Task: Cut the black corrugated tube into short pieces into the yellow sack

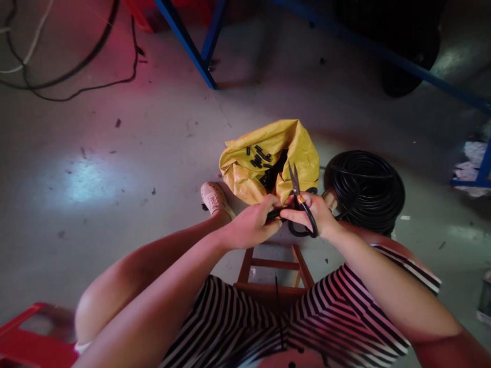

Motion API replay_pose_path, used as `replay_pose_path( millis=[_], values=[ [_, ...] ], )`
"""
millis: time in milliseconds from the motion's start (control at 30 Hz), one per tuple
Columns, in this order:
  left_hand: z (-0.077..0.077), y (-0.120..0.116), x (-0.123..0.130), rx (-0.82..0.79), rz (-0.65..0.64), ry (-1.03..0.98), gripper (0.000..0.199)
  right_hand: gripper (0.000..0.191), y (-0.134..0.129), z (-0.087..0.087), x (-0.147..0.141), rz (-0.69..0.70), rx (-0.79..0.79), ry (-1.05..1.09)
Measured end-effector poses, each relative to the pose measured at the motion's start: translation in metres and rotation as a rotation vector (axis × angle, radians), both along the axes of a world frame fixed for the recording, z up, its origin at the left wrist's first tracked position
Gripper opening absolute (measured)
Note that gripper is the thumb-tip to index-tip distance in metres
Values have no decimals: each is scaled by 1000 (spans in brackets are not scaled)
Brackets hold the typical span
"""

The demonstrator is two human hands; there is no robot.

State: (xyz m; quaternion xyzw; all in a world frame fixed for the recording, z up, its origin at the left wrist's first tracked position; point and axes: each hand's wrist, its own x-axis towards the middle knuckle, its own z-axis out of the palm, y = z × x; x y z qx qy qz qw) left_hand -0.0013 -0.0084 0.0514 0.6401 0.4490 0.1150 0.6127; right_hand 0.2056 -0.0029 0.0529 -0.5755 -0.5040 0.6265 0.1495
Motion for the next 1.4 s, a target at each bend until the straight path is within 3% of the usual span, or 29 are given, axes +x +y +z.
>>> replay_pose_path(
  millis=[200,333,433,533,667,833,1167,1400],
  values=[
    [5,4,-2,-177,-37,-130,29,41,7,5,7,-185,-10,66],
    [3,12,-6,-270,153,-308,40,44,12,2,14,-261,43,29],
    [2,16,-11,-224,327,-340,38,47,8,-1,13,-208,14,24],
    [7,20,-16,-132,383,-299,37,46,-4,-3,7,-75,-75,95],
    [14,22,-16,-39,328,-197,36,44,-20,-3,0,29,-82,130],
    [10,18,-13,-86,266,-161,35,44,-21,0,-1,90,-65,66],
    [8,16,-11,-105,257,-140,33,46,-18,4,-2,117,-89,-41],
    [8,16,-9,-56,245,-109,32,47,-20,0,1,99,-104,25]
  ],
)
